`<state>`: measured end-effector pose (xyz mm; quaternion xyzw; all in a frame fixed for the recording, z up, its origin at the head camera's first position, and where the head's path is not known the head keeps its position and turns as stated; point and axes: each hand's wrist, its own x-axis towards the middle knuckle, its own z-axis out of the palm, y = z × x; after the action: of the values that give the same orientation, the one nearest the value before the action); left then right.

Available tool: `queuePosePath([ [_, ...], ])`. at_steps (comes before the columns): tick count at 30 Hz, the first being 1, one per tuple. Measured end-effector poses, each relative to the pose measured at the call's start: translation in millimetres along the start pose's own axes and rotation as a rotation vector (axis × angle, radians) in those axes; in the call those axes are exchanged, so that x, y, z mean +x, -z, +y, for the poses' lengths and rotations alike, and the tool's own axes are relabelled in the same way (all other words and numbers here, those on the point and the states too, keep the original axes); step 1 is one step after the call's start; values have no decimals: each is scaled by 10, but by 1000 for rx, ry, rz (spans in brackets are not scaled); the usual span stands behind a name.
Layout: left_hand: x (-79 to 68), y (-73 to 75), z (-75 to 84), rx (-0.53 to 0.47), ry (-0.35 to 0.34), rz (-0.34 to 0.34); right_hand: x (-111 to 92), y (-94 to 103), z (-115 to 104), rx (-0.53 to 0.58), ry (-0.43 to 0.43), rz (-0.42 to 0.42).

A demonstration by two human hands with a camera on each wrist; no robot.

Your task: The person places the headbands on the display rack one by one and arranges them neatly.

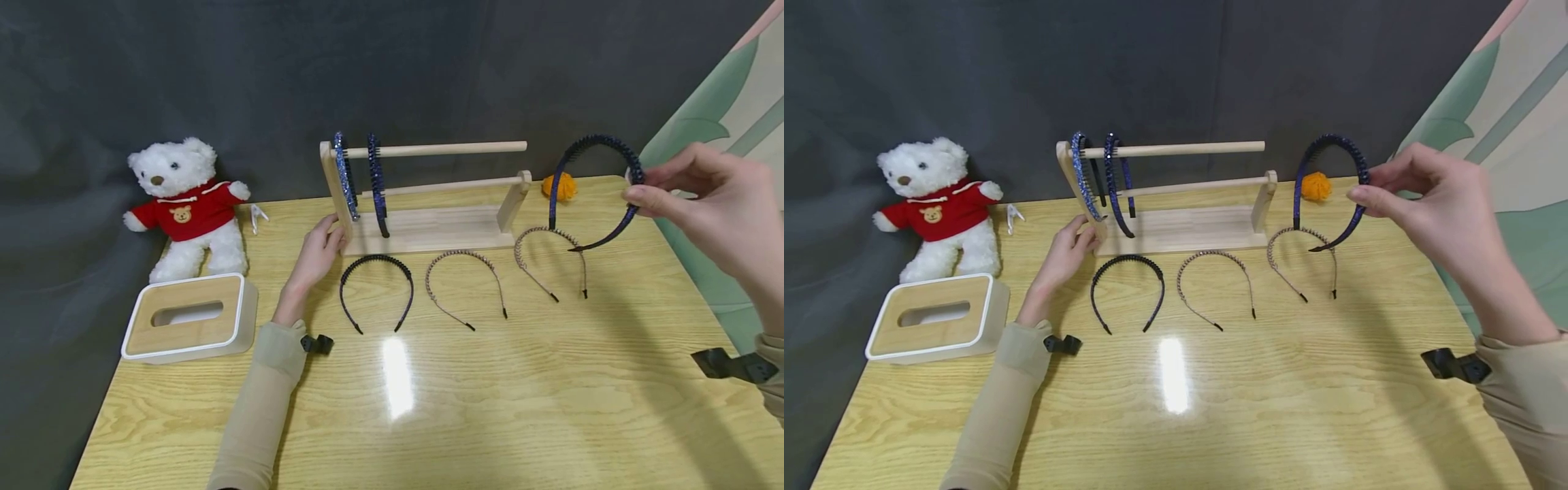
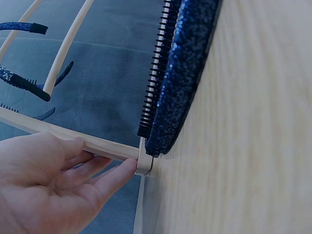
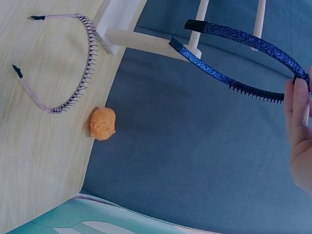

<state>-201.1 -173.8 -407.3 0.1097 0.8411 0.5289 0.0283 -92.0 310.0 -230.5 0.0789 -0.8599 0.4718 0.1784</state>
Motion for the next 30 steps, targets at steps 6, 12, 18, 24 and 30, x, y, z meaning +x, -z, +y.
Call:
queuePosePath([
  [6, -1, 9, -13, -6, 1, -6, 22, -34, -31, 18, 19, -7],
  [12, 4, 3, -17, 1, -5, -5, 52, -81, -54, 53, 38, -5],
  [18, 4, 8, -23, 5, -2, -4, 107, -142, -84, 51, 75, 5],
  [24, -4, 15, -17, 6, -4, -6, 168, -214, -129, 62, 86, -1],
  [30, -1, 6, -10, -5, -11, -7, 192, -258, -161, 72, 94, -4],
])
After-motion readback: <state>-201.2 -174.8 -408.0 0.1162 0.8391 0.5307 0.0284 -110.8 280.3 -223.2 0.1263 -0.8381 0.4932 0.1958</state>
